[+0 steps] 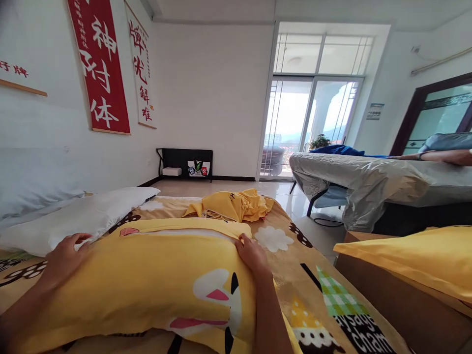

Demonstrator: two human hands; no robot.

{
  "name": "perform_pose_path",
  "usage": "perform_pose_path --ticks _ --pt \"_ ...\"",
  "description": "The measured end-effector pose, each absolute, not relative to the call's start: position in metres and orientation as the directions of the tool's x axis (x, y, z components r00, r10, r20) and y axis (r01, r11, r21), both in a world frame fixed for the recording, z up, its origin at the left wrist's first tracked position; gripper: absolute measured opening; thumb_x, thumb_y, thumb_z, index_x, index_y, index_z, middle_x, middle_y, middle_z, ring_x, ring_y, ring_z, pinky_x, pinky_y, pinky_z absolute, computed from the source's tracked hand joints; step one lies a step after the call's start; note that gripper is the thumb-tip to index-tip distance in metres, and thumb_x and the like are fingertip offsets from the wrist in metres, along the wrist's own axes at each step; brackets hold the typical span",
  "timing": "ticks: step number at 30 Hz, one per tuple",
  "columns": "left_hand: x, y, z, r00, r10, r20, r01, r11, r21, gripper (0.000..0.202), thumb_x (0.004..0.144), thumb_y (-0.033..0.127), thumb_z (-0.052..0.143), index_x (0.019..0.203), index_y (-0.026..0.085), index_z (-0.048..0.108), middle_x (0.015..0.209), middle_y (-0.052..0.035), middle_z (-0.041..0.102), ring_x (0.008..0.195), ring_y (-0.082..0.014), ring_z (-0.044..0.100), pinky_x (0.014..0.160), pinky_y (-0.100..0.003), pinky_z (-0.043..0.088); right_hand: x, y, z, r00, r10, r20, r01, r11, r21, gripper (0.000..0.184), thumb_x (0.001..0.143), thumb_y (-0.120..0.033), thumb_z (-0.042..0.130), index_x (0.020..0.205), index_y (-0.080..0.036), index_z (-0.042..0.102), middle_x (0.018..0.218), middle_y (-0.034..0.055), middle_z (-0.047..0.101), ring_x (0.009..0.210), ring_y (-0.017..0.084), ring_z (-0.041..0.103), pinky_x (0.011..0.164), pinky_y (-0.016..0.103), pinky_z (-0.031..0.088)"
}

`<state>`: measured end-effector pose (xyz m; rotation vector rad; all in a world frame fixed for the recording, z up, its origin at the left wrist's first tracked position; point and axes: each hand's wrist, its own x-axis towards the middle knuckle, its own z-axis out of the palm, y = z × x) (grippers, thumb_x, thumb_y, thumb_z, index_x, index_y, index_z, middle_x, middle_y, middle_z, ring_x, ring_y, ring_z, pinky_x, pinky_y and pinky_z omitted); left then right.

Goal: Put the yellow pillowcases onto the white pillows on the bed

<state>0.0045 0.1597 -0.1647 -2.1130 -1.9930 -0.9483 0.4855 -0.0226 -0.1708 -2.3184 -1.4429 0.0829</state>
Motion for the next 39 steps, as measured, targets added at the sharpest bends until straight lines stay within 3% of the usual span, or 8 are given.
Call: perform_pose_path --ticks 2,4,8,12,16,21,30,39 --pt "0.061 0.129 -0.132 0.253 0.826 0.503 0.851 -0.438 0.291 0.035 0.087 0.043 0.034 0.103 0.023 0.057 0.114 -0.0043 0.065 0.111 -0.0253 0.058 0.093 -0.037 0.045 0.484 -0.018 -0.170 0.510 0.842 0.178 0.829 -0.425 -0.364 0.034 0.093 -0.037 0.038 0.112 -0.022 0.061 0.102 0.0114 0.069 0.095 0.025 0.063 0.075 0.031 0.041" --pt "0.130 0.095 -0.104 0.570 0.689 0.448 0.705 -0.690 0.162 0.033 0.088 0.043 0.038 0.101 0.023 0.060 0.116 -0.0043 0.065 0.111 -0.0249 0.058 0.097 -0.040 0.042 0.481 -0.015 -0.168 0.562 0.803 0.198 0.805 -0.474 -0.357 0.033 0.093 -0.033 0.036 0.110 -0.022 0.062 0.100 0.0118 0.069 0.095 0.026 0.063 0.074 0.032 0.041" --pt "0.256 0.054 -0.090 0.833 0.447 0.326 0.448 -0.891 0.075 0.034 0.091 0.033 0.044 0.119 0.020 0.059 0.136 -0.0083 0.054 0.127 -0.0244 0.048 0.104 -0.042 0.037 0.478 -0.017 -0.167 0.638 0.741 0.211 0.758 -0.556 -0.341 0.031 0.092 -0.035 0.039 0.107 -0.022 0.062 0.100 0.0114 0.069 0.095 0.025 0.063 0.073 0.031 0.041" --pt "0.312 0.051 -0.135 0.814 0.455 0.360 0.430 -0.890 0.153 0.044 0.096 0.032 0.038 0.136 0.016 0.047 0.145 -0.0106 0.044 0.135 -0.0222 0.039 0.109 -0.042 0.033 0.489 -0.027 -0.168 0.669 0.718 0.194 0.734 -0.596 -0.326 0.028 0.090 -0.036 0.046 0.107 -0.024 0.064 0.102 0.0088 0.070 0.096 0.022 0.063 0.072 0.028 0.041" --pt "0.306 0.050 -0.172 0.819 0.399 0.412 0.392 -0.914 0.107 0.042 0.097 0.033 0.035 0.132 0.017 0.052 0.140 -0.0102 0.050 0.131 -0.0246 0.044 0.110 -0.046 0.030 0.499 -0.037 -0.161 0.640 0.759 0.124 0.746 -0.574 -0.337 0.023 0.088 -0.034 0.052 0.102 -0.025 0.067 0.100 0.0060 0.071 0.093 0.020 0.064 0.070 0.025 0.040" --pt "0.297 0.044 -0.168 0.844 0.349 0.407 0.348 -0.934 0.080 0.043 0.097 0.032 0.036 0.132 0.015 0.052 0.140 -0.0112 0.050 0.130 -0.0264 0.045 0.109 -0.048 0.031 0.494 -0.045 -0.150 0.630 0.771 0.095 0.767 -0.599 -0.228 0.018 0.086 -0.027 0.050 0.089 -0.021 0.067 0.096 0.0076 0.070 0.090 0.021 0.063 0.064 0.025 0.035" --pt "0.295 0.038 -0.166 0.916 0.139 0.376 0.116 -0.990 0.081 0.044 0.101 0.037 0.026 0.139 0.024 0.043 0.149 -0.0050 0.040 0.138 -0.0186 0.034 0.113 -0.043 0.023 0.494 -0.032 -0.164 0.533 0.846 0.013 0.839 -0.526 -0.138 0.029 0.096 -0.029 0.037 0.096 -0.017 0.063 0.098 0.0119 0.069 0.091 0.019 0.063 0.071 0.025 0.038" --pt "0.295 0.037 -0.165 0.926 0.140 0.351 0.107 -0.988 0.110 0.043 0.100 0.039 0.030 0.137 0.023 0.046 0.146 -0.0055 0.043 0.137 -0.0187 0.036 0.114 -0.041 0.022 0.480 -0.032 -0.155 0.518 0.855 0.018 0.855 -0.517 -0.041 0.029 0.093 -0.017 0.034 0.096 -0.013 0.063 0.099 0.0159 0.069 0.090 0.023 0.065 0.069 0.029 0.039"
